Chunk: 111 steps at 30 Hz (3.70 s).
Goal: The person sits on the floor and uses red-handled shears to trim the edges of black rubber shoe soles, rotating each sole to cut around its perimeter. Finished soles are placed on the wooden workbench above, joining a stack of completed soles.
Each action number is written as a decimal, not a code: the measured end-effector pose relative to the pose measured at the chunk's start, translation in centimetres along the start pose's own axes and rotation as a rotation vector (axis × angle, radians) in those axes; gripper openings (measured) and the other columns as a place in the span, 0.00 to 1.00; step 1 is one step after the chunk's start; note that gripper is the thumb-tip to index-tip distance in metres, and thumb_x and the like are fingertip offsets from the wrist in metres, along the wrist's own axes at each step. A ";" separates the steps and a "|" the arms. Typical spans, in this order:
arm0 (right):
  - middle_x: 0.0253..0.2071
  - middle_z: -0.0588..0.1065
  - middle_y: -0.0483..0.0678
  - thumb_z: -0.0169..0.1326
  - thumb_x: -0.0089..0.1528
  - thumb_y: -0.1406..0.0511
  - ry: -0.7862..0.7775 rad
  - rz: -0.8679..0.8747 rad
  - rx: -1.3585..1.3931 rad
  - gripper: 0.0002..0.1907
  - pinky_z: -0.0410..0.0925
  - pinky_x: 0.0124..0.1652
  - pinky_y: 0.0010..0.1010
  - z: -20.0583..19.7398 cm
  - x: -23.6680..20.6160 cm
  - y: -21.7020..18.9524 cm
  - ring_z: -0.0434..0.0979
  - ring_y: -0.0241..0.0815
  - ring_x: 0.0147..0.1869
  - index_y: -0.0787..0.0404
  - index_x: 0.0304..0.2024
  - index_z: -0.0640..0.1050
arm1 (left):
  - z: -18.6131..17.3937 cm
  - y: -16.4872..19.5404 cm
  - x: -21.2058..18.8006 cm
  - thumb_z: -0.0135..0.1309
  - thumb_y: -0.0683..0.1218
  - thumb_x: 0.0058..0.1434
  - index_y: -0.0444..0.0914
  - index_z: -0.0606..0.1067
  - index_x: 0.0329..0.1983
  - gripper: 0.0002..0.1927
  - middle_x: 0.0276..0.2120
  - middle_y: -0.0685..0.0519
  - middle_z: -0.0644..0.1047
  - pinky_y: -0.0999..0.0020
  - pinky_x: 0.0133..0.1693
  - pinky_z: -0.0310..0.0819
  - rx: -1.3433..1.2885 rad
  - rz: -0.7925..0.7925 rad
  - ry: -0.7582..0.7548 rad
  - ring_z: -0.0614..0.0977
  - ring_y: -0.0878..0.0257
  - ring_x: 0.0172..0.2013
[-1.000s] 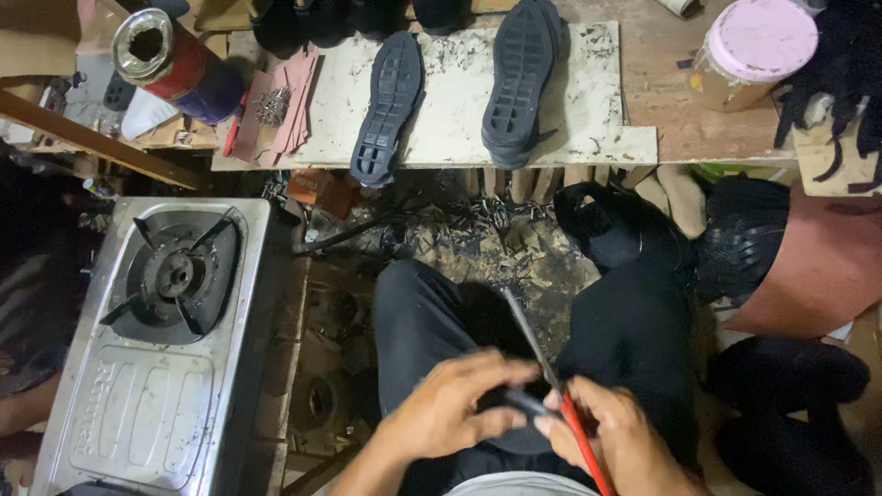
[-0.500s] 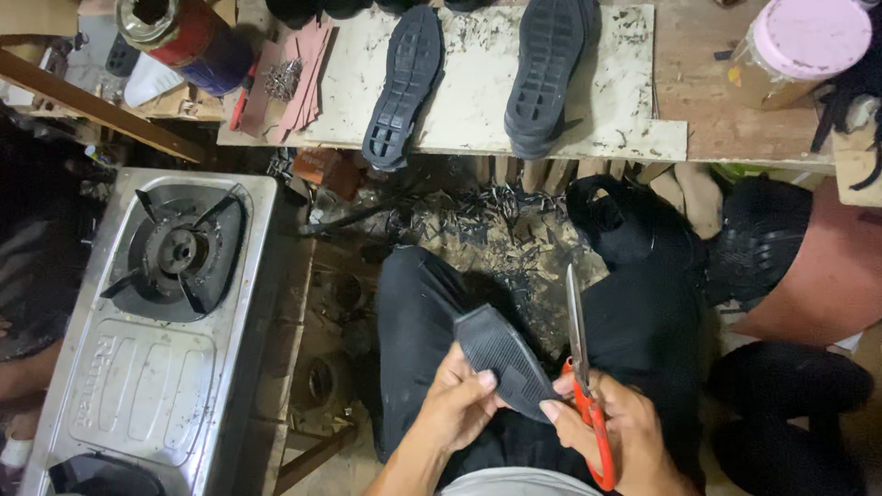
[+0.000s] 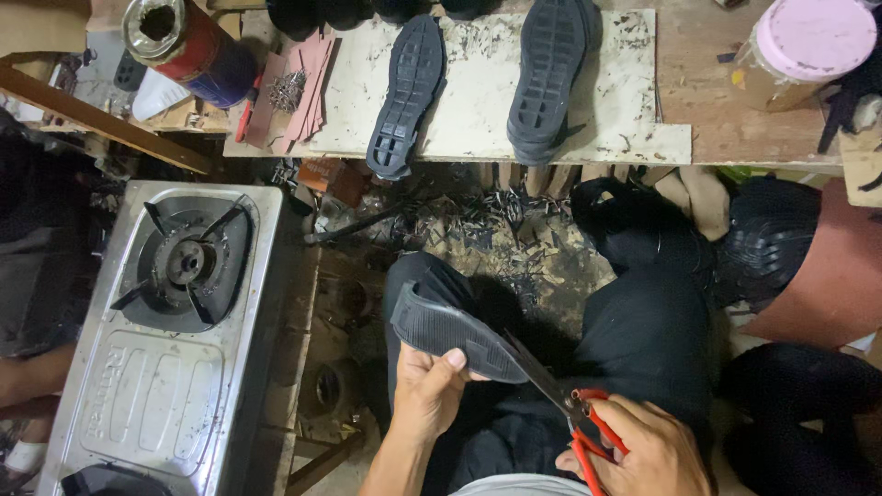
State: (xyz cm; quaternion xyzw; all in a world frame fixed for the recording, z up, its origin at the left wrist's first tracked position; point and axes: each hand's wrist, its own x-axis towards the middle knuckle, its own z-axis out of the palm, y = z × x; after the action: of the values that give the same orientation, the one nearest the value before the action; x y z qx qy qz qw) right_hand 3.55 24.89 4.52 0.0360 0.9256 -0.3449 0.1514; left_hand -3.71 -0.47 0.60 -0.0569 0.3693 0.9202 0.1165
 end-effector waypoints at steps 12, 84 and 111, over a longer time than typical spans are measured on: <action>0.33 0.85 0.45 0.76 0.40 0.52 -0.080 0.006 0.130 0.33 0.77 0.38 0.33 1.2 -1.6 3.1 0.87 0.42 0.33 0.56 0.45 0.84 | -1.3 -0.1 -1.7 0.56 0.36 0.61 0.37 0.61 0.64 0.29 0.44 0.43 0.79 0.56 0.39 0.82 0.074 -0.043 -0.029 0.84 0.52 0.40; 0.35 0.82 0.44 0.74 0.46 0.49 -0.175 0.091 0.133 0.40 0.77 0.36 0.31 2.5 -1.3 2.2 0.83 0.40 0.33 0.58 0.56 0.79 | 0.6 -0.9 -1.1 0.55 0.34 0.61 0.33 0.66 0.63 0.26 0.51 0.48 0.78 0.61 0.55 0.74 0.218 -0.018 -0.082 0.80 0.59 0.51; 0.18 0.78 0.47 0.74 0.49 0.56 -0.192 0.046 0.381 0.18 0.72 0.25 0.30 5.6 -2.3 3.9 0.80 0.33 0.22 0.59 0.33 0.84 | 0.1 -2.5 -2.3 0.56 0.33 0.64 0.34 0.64 0.65 0.27 0.52 0.47 0.77 0.63 0.50 0.77 0.006 -0.179 -0.197 0.81 0.59 0.49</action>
State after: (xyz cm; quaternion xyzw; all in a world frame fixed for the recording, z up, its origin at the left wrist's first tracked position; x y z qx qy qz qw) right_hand 7.88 24.28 -1.23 0.0519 0.8240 -0.5119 0.2373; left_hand -0.80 0.96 -0.60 0.0013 0.3523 0.9062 0.2339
